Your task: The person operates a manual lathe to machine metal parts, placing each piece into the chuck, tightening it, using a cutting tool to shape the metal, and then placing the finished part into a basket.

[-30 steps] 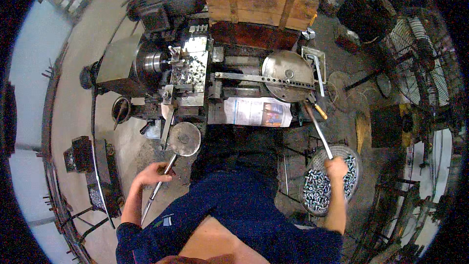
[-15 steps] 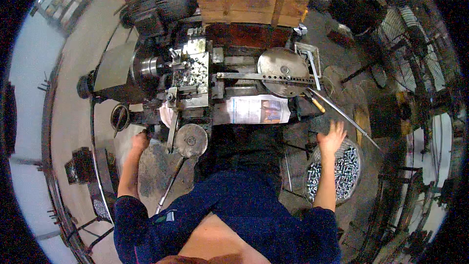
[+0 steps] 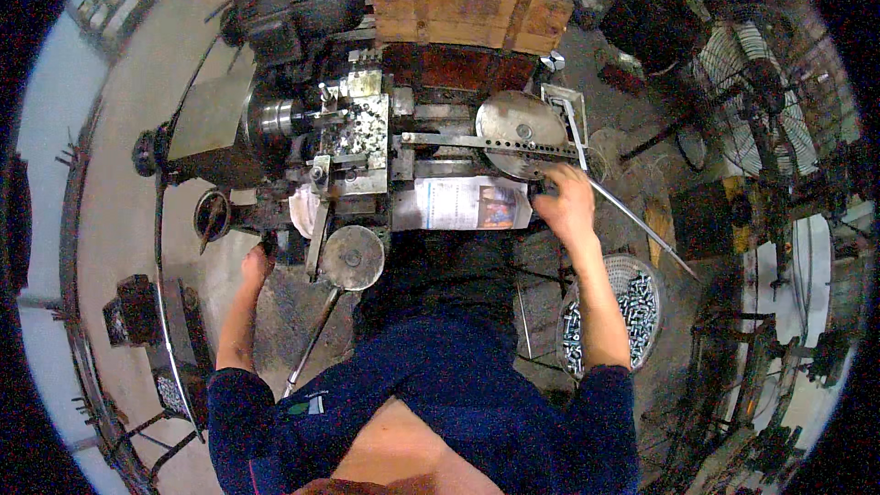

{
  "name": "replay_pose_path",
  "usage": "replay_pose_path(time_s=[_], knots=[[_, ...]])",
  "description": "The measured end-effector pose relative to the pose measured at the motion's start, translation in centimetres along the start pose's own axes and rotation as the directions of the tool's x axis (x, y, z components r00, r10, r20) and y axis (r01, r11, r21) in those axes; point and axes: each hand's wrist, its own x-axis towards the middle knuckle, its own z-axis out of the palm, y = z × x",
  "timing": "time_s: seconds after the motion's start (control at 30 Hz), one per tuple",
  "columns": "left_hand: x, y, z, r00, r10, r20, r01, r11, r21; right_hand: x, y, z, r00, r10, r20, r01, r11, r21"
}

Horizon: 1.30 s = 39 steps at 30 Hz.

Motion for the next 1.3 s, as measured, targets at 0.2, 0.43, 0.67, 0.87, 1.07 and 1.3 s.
replay_pose_path(time_s=[0.2, 0.43, 0.67, 0.87, 1.07, 1.3], knots=[[-2.1, -2.5, -5.9, 0.996, -0.002, 0.09, 0.014, 0.99, -0.141, 10.8, -13.4, 4.4, 0.882, -0.47, -0.022, 0.46, 0.851, 0.252], [-8.5, -10.6, -23.5, 0.834, -0.291, -0.47, 0.268, 0.956, -0.115, 17.2, -24.1, 13.5, 0.629, -0.745, 0.223, 0.767, 0.642, -0.021], [-14.5, -11.3, -18.2, 0.716, -0.607, -0.345, 0.55, 0.795, -0.256, 18.9, -26.8, 16.2, 0.602, -0.574, 0.555, 0.735, 0.67, -0.104], [-17.4, -6.4, -19.1, 0.693, -0.672, -0.261, 0.601, 0.739, -0.305, 18.3, -27.7, 16.3, 0.571, -0.631, 0.525, 0.773, 0.628, -0.086], [-16.6, -2.7, -21.3, 0.806, -0.585, -0.094, 0.412, 0.668, -0.62, 18.2, -26.7, 16.6, 0.66, -0.587, 0.469, 0.705, 0.699, -0.117], [-13.2, -6.4, -20.1, 0.946, -0.318, 0.069, 0.217, 0.459, -0.862, 19.9, -22.1, 8.3, 0.657, -0.754, 0.032, 0.754, 0.657, -0.013]])
